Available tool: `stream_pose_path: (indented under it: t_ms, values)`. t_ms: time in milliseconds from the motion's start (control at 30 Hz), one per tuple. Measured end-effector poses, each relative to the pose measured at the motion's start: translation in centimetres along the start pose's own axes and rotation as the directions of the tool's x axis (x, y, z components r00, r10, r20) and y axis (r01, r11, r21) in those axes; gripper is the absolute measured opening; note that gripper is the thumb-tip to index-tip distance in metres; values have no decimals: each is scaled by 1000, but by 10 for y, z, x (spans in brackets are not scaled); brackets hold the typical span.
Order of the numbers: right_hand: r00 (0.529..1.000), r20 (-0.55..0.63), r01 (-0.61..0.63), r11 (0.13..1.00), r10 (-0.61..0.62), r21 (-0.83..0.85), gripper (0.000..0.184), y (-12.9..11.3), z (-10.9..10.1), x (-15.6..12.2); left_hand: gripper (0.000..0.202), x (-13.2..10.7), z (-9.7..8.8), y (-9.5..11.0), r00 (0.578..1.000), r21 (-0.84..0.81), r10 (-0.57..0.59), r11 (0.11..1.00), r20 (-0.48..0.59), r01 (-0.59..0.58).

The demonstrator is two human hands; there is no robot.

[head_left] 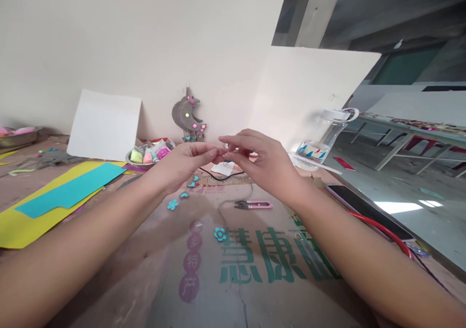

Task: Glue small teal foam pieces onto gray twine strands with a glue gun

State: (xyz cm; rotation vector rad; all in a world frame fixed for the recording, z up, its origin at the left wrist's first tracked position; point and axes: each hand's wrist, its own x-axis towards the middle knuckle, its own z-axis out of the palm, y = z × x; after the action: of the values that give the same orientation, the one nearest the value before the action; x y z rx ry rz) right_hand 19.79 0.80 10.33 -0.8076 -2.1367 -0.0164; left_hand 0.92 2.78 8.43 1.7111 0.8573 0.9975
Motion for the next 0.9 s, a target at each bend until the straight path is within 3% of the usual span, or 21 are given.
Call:
stream_pose_path:
  t_ms: [100, 200, 367, 433, 533, 667, 900]
  values:
    - [998, -34, 47, 997, -49, -61, 25, 4, 7, -4, 33, -2, 5, 1, 999, -126, -31, 991, 43, 36]
    - [991, -66, 106, 985, -116, -133, 24, 8, 13, -7, 31, -4, 9, 1, 999, -201, -54, 978, 10, 54]
    - [989, -113, 78, 990, -92, -121, 19, 10, 7, -4, 35, -7, 10, 5, 995, -130, -48, 990, 84, 59]
    - [991, -119, 44, 995, -54, -85, 19, 8, 0, -1, 38, -5, 8, 5, 998, -93, -43, 995, 44, 47]
    - [993, -117, -17, 998, 10, -58, 19, 4, -9, 2, 43, -1, 3, 2, 994, -62, -45, 997, -102, 39]
    - [991, -55, -124, 992, 123, -21, 19, 1, -10, 3, 45, 2, 0, -2, 990, -30, -36, 999, -134, 32]
    - [953, 154, -285, 945, 261, 161, 38, 5, 7, 1, 41, -7, 11, 8, 980, 178, 138, 978, -145, -112]
